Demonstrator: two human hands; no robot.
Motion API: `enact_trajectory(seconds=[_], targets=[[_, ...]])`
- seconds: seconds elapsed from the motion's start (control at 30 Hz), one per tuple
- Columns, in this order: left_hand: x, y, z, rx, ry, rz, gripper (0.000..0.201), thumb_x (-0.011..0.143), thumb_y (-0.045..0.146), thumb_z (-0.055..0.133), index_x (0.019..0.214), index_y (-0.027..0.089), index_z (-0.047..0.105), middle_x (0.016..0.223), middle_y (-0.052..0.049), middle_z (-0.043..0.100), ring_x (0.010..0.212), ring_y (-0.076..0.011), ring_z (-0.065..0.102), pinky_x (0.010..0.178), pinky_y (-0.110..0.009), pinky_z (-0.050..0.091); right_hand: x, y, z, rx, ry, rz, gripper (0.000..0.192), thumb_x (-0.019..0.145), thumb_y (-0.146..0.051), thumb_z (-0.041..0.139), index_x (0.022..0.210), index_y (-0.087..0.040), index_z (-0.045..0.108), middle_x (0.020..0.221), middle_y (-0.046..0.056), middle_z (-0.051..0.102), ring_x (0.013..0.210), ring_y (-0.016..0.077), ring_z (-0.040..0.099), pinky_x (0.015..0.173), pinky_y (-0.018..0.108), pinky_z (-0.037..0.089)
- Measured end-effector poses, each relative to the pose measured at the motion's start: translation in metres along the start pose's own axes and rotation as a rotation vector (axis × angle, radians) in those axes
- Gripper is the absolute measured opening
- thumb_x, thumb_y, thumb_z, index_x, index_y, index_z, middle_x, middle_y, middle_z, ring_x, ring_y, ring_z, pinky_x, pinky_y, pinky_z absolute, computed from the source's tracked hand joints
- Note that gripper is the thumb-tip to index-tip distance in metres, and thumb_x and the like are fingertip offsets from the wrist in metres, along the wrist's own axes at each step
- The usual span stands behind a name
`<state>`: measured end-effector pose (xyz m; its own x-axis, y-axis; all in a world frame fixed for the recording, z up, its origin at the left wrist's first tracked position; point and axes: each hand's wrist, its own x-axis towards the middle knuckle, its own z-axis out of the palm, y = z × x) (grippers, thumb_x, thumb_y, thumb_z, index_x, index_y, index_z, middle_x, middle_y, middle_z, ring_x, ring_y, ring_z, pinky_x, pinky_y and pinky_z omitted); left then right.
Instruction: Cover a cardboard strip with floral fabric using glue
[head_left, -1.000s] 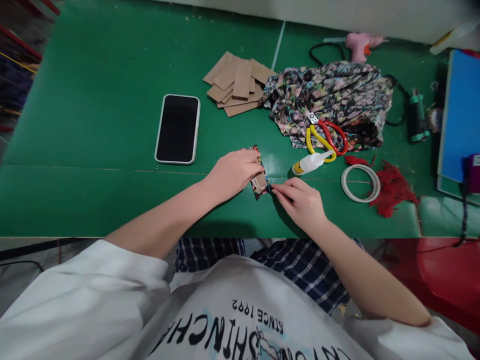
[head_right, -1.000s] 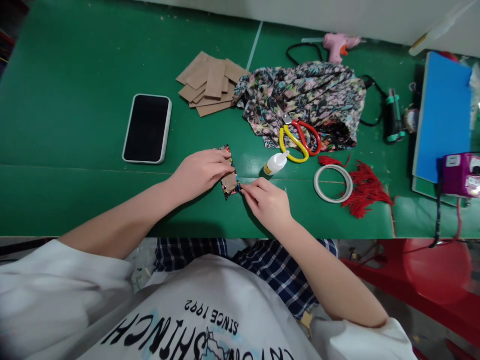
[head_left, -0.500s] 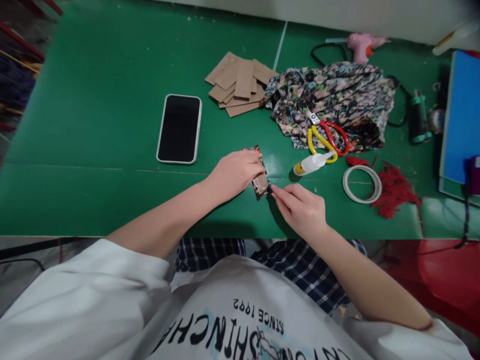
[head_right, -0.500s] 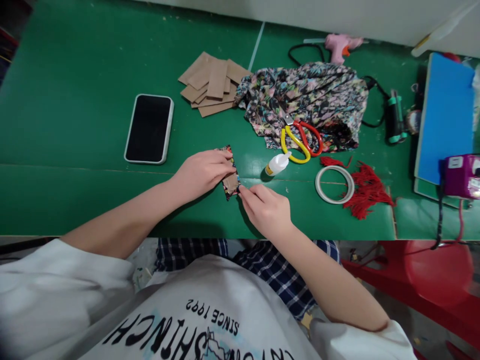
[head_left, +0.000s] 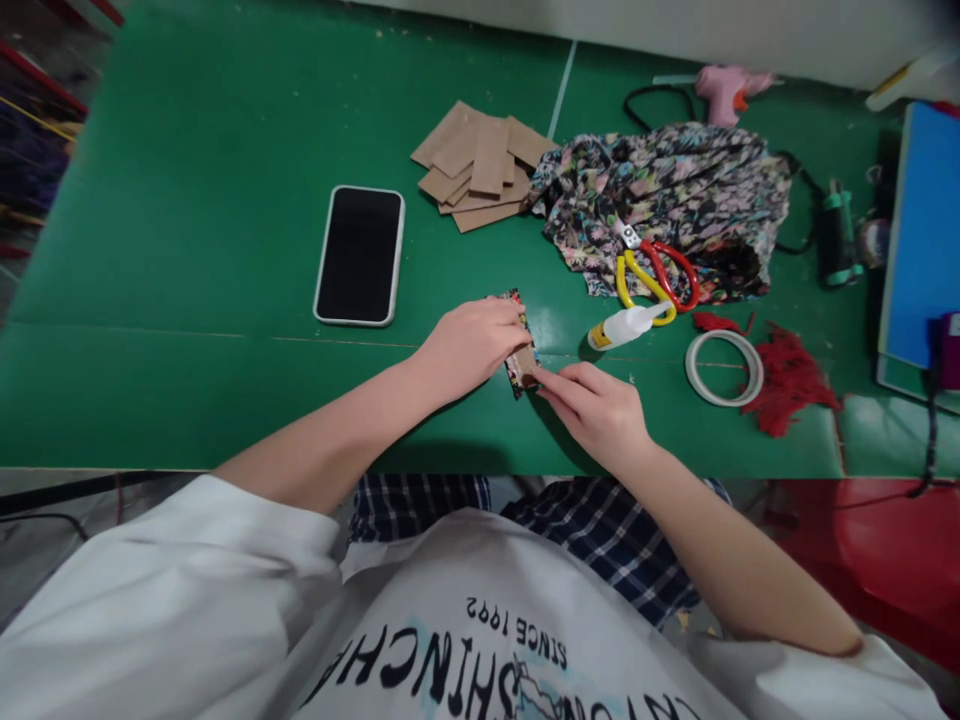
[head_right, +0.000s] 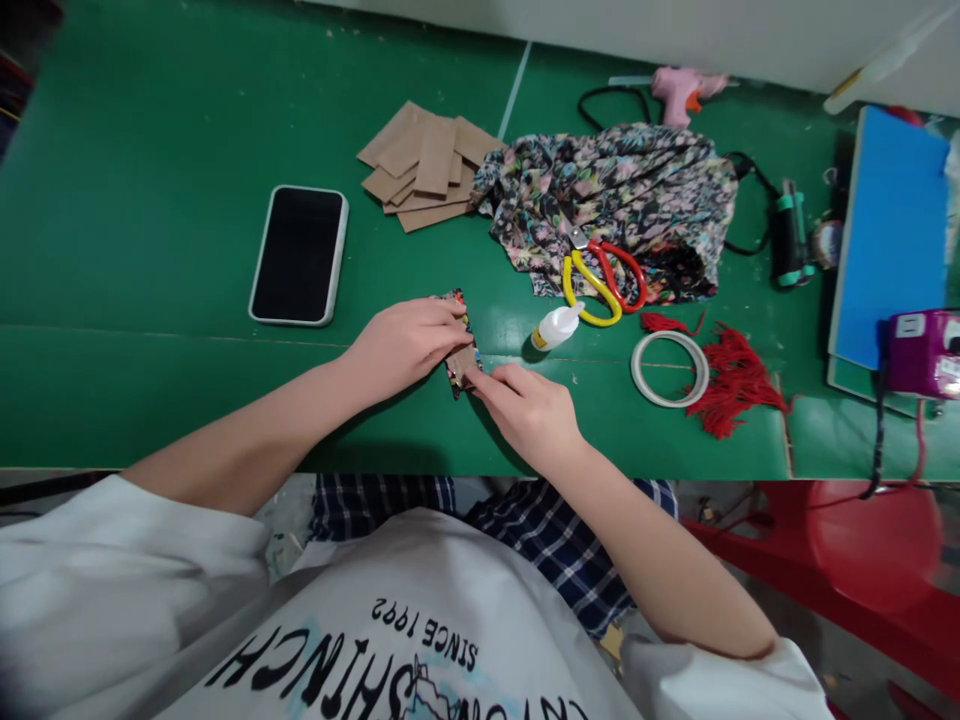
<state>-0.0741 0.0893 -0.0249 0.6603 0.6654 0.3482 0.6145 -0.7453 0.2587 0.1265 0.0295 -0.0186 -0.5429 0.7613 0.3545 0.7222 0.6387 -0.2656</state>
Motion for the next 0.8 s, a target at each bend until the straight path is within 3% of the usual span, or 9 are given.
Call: enact_trajectory(seconds=[0.23, 0.4, 0.8], targets=[[0.000, 0.000, 0.001, 0.010, 0.009, 0.000, 0.028, 0.091, 0.022, 0.042, 0.086, 0.016, 0.068, 0.095, -0.007, 0.068, 0.102, -0.0192, 0.059, 0.088, -0.033, 0.048, 0.005, -0.002, 0.006, -0.052, -0.017, -0.149, 0.020, 0.084, -0.015, 0.052, 0.100, -0.022, 0.063, 0.082, -0.002, 0.064, 0.066, 0.0073, 0.055, 0.054, 0.020, 0.039], [-0.001, 0.000, 0.002, 0.004, 0.015, -0.002, 0.027, 0.091, 0.023, 0.043, 0.086, 0.016, 0.068, 0.094, -0.006, 0.067, 0.102, -0.0195, 0.059, 0.087, -0.033, 0.048, 0.010, -0.002, 0.008, -0.038, -0.010, -0.142, 0.012, 0.086, -0.020, 0.051, 0.086, -0.019, 0.063, 0.080, -0.001, 0.063, 0.067, 0.0081, 0.056, 0.055, 0.021, 0.038], [0.000, 0.001, -0.001, -0.024, -0.016, -0.024, 0.028, 0.092, 0.023, 0.041, 0.088, 0.017, 0.068, 0.097, -0.006, 0.067, 0.104, -0.0187, 0.058, 0.088, -0.034, 0.048, 0.012, -0.007, 0.013, -0.065, -0.070, -0.082, 0.019, 0.090, -0.022, 0.044, 0.085, -0.015, 0.061, 0.076, 0.002, 0.060, 0.064, 0.0094, 0.054, 0.050, 0.022, 0.037]])
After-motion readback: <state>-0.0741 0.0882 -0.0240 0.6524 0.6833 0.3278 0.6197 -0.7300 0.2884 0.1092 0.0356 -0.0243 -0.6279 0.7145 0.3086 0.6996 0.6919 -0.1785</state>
